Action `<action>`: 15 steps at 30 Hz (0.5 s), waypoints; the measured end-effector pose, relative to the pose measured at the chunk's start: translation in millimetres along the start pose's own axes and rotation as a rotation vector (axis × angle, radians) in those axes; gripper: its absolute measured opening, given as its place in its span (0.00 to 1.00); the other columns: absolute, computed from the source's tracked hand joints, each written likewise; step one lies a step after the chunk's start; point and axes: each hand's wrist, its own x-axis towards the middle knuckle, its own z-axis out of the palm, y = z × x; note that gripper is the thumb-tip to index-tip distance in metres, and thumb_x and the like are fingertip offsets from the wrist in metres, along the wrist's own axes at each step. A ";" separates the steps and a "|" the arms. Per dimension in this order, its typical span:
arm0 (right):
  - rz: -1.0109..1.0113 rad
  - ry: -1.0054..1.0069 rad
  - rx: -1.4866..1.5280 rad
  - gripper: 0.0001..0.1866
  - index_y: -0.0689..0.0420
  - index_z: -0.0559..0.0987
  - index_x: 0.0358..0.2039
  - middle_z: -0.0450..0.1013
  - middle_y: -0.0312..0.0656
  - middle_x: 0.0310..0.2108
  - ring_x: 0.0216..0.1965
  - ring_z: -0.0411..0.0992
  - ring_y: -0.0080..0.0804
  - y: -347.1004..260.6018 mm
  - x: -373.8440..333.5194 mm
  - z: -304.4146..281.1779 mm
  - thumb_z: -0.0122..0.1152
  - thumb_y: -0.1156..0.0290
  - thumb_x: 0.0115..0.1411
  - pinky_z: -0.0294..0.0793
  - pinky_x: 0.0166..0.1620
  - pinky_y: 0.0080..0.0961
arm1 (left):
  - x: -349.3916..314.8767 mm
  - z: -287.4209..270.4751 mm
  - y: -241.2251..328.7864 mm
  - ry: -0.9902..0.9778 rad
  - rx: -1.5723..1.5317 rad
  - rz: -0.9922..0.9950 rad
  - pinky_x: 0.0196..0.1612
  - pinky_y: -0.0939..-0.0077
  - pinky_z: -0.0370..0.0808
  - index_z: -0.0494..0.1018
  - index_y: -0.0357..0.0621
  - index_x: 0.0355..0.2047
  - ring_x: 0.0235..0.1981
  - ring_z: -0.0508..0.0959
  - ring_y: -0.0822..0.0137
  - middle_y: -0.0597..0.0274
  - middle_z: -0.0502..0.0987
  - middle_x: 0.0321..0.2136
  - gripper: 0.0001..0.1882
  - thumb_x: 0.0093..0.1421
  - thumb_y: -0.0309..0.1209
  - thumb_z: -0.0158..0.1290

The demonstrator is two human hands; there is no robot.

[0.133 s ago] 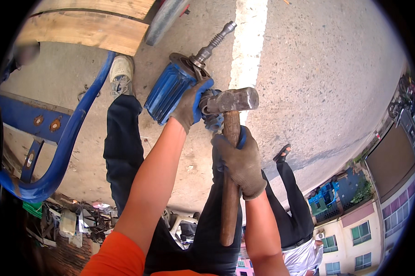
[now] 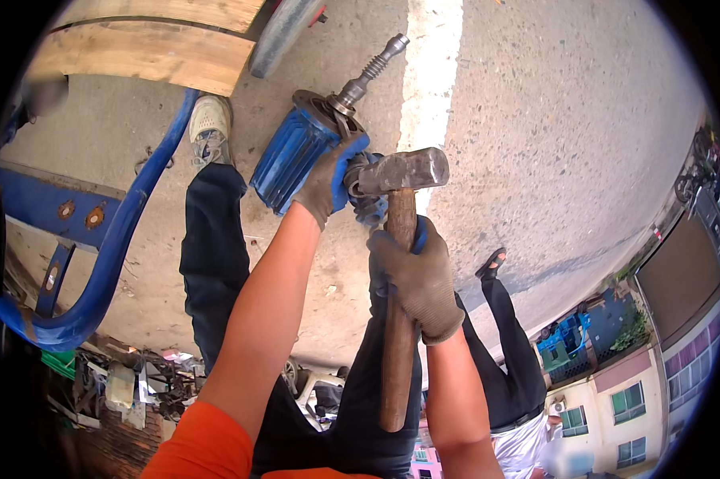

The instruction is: The person uses a hammer to strike the shaft of a blue electric motor, dislodging a bearing and a shaft component. They then remove the parts by hand and place them on a wooden pallet.

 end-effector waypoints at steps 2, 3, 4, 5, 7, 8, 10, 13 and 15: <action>0.034 -0.017 0.003 0.12 0.64 0.69 0.38 0.69 0.39 0.17 0.14 0.67 0.24 -8.7 -0.3 -1.5 0.61 0.73 0.62 0.67 0.17 0.24 | 3.2 -3.7 -0.8 -0.003 -0.024 0.007 0.29 0.76 0.81 0.74 0.44 0.37 0.25 0.79 0.71 0.65 0.76 0.28 0.08 0.65 0.34 0.58; -0.010 0.006 -0.001 0.11 0.64 0.69 0.38 0.69 0.39 0.17 0.14 0.67 0.24 -3.6 1.8 -0.2 0.61 0.72 0.62 0.67 0.17 0.24 | 4.7 -5.6 -1.0 -0.005 -0.036 0.011 0.29 0.76 0.81 0.74 0.44 0.37 0.25 0.79 0.71 0.65 0.76 0.28 0.08 0.65 0.34 0.58; -0.050 0.033 -0.003 0.11 0.64 0.70 0.37 0.69 0.39 0.17 0.14 0.67 0.25 6.8 4.5 1.7 0.61 0.72 0.62 0.68 0.17 0.25 | 5.9 -6.1 -2.3 -0.010 -0.029 0.005 0.29 0.75 0.81 0.74 0.44 0.37 0.25 0.79 0.71 0.64 0.76 0.28 0.08 0.65 0.34 0.58; -0.091 0.061 -0.005 0.11 0.64 0.70 0.37 0.69 0.39 0.17 0.13 0.67 0.25 12.8 5.3 2.0 0.61 0.71 0.62 0.68 0.17 0.25 | 7.8 -6.2 -2.6 -0.017 -0.021 -0.001 0.29 0.75 0.81 0.75 0.43 0.37 0.25 0.79 0.71 0.64 0.76 0.28 0.08 0.65 0.34 0.58; -0.034 0.054 -0.048 0.11 0.64 0.71 0.36 0.69 0.39 0.17 0.14 0.68 0.25 10.9 7.0 -2.9 0.61 0.71 0.62 0.68 0.17 0.24 | 8.9 -2.7 -2.3 -0.006 -0.001 -0.035 0.30 0.75 0.81 0.75 0.42 0.38 0.25 0.79 0.71 0.64 0.76 0.28 0.09 0.64 0.34 0.59; -0.006 0.056 -0.067 0.11 0.64 0.71 0.35 0.69 0.39 0.17 0.14 0.68 0.25 7.6 7.4 -6.0 0.61 0.71 0.62 0.68 0.17 0.24 | 8.1 0.6 -1.3 0.010 0.012 -0.062 0.30 0.75 0.81 0.75 0.42 0.38 0.25 0.79 0.71 0.64 0.76 0.28 0.09 0.64 0.34 0.59; -0.029 -0.015 -0.064 0.11 0.64 0.73 0.36 0.70 0.37 0.20 0.15 0.69 0.24 -0.9 6.4 -28.8 0.63 0.70 0.61 0.69 0.18 0.23 | 6.5 2.8 0.1 0.029 0.026 -0.071 0.31 0.75 0.81 0.76 0.41 0.39 0.25 0.78 0.70 0.64 0.76 0.28 0.10 0.63 0.33 0.59; -0.101 0.137 -0.190 0.14 0.63 0.76 0.39 0.71 0.34 0.24 0.17 0.70 0.22 -69.3 -29.8 -68.1 0.66 0.67 0.60 0.69 0.19 0.21 | 9.3 -10.0 0.0 0.022 0.042 -0.018 0.32 0.75 0.82 0.77 0.39 0.41 0.27 0.78 0.70 0.65 0.76 0.29 0.12 0.62 0.34 0.60; -0.447 0.289 -0.237 0.15 0.62 0.77 0.46 0.70 0.33 0.26 0.20 0.70 0.20 -119.0 -60.6 -116.4 0.60 0.64 0.65 0.70 0.22 0.18 | 5.6 -19.1 5.1 0.064 0.069 0.001 0.32 0.76 0.81 0.77 0.38 0.43 0.28 0.78 0.71 0.65 0.76 0.30 0.13 0.62 0.34 0.60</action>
